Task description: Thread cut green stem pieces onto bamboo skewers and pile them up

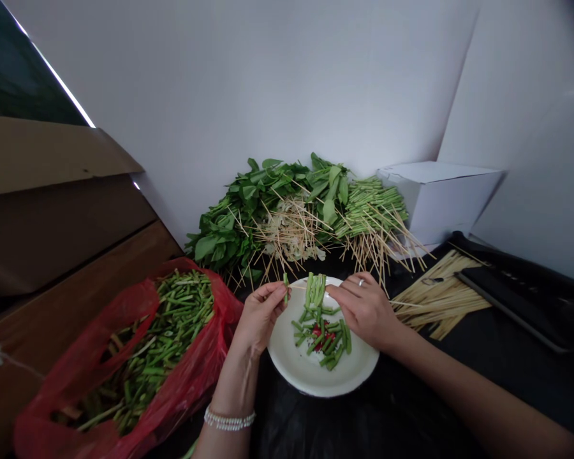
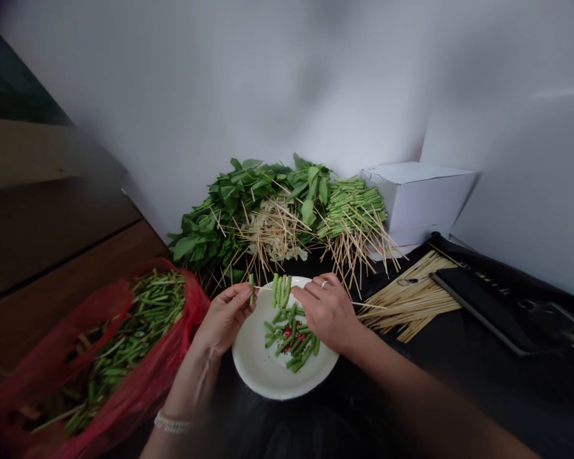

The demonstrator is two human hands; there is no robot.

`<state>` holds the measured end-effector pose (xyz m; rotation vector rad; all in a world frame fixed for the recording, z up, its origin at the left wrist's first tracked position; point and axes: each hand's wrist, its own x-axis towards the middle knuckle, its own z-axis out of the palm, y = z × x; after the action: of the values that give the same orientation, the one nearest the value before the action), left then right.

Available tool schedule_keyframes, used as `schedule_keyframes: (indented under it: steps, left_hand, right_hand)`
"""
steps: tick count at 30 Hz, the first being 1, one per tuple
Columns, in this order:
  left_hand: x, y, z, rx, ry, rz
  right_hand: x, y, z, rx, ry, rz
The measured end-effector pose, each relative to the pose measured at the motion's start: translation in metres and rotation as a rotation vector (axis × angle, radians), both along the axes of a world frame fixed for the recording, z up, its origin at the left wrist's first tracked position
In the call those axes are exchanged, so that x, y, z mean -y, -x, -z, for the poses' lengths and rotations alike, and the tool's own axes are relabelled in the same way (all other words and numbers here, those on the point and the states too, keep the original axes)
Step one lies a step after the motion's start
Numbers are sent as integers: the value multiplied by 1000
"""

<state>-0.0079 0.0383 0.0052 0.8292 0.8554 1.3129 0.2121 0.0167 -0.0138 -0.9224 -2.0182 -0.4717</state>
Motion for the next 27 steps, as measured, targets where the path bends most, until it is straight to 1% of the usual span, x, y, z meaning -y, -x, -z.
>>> schedule_keyframes:
  steps: [6,11,13,15,18,21,24,27]
  left_hand:
    - [2,-3,-1,-8,6,11]
    - [4,-12,6,-118,-13,88]
    - [5,-14,8,-155,-45,86]
    - [5,-13,8,-234,-97,81]
    - [3,-8,7,-477,-220,80]
    - [2,-4,8,-887,-381,82]
    - [4,-2,11,-1274,-530,180]
    - [7,-3,12,-1504,-625,301]
  right_hand:
    - [1,1,2,-33,27,-41]
    - [3,5,0,-11,23,-58]
    - [3,6,-2,9,6,-43]
    - [3,5,-4,32,-13,-23]
    - [3,2,-6,32,-47,22]
    - [1,-2,-7,8,-45,58]
    - [0,-4,-7,1,-32,66]
    - [0,-4,-7,9,-27,73]
